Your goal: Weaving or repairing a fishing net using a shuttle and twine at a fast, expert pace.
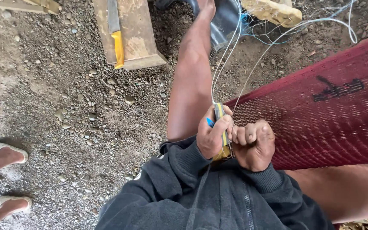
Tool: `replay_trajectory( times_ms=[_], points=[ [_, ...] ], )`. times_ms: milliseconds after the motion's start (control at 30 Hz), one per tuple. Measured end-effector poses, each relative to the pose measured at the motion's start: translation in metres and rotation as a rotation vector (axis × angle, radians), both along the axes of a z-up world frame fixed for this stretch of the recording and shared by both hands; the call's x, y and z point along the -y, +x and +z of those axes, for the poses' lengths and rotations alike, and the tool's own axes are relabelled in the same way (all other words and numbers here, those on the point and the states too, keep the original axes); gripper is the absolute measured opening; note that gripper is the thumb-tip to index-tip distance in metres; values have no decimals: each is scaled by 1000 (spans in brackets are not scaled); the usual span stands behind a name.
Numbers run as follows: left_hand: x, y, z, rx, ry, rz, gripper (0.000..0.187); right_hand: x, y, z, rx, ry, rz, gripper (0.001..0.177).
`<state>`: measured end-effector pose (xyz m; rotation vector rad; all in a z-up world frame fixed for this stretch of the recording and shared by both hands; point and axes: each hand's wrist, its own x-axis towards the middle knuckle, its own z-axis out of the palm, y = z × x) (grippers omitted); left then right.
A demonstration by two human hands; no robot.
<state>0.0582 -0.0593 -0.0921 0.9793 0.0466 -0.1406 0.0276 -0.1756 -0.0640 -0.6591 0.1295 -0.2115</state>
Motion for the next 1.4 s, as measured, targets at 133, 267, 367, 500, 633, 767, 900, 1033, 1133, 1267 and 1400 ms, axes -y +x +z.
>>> replay_trajectory(
  times_ms=[133, 267, 367, 500, 633, 767, 900, 1033, 1133, 1267, 1400],
  points=[
    [4, -4, 3, -32, -114, 50, 32, 5, -4, -7, -32, 103, 20, 41],
    [5, 0, 14, -45, -184, 78, 31, 10, -3, -11, -88, 245, 52, 49],
    [4, 5, 12, -45, -249, 72, 32, 6, -12, -13, -115, 352, 82, 47],
    [-3, 3, 17, 10, -102, 43, 31, 4, -1, -7, -114, 212, 58, 43],
    [-14, 8, 28, 146, 190, -9, 33, 17, 2, -14, 9, -110, 7, 26],
    [-17, 7, 35, 153, 225, -35, 41, 27, -7, -3, 45, -547, -23, 25],
    [-19, 12, 47, 82, 173, -13, 46, 21, -13, 35, -7, -723, 79, 43],
    [-24, 19, 53, 77, 181, 14, 39, 25, -32, 56, -125, -935, 196, 65],
    [-21, 19, 58, 90, 152, 22, 39, 34, -34, 48, -217, -1008, 316, 45],
    [-17, 19, 55, 80, 86, 22, 30, 42, -29, 45, -69, -991, 418, 22],
    [-20, 19, 42, 38, -6, -13, 34, 28, -31, 11, -69, -716, 353, 49]
  ],
)
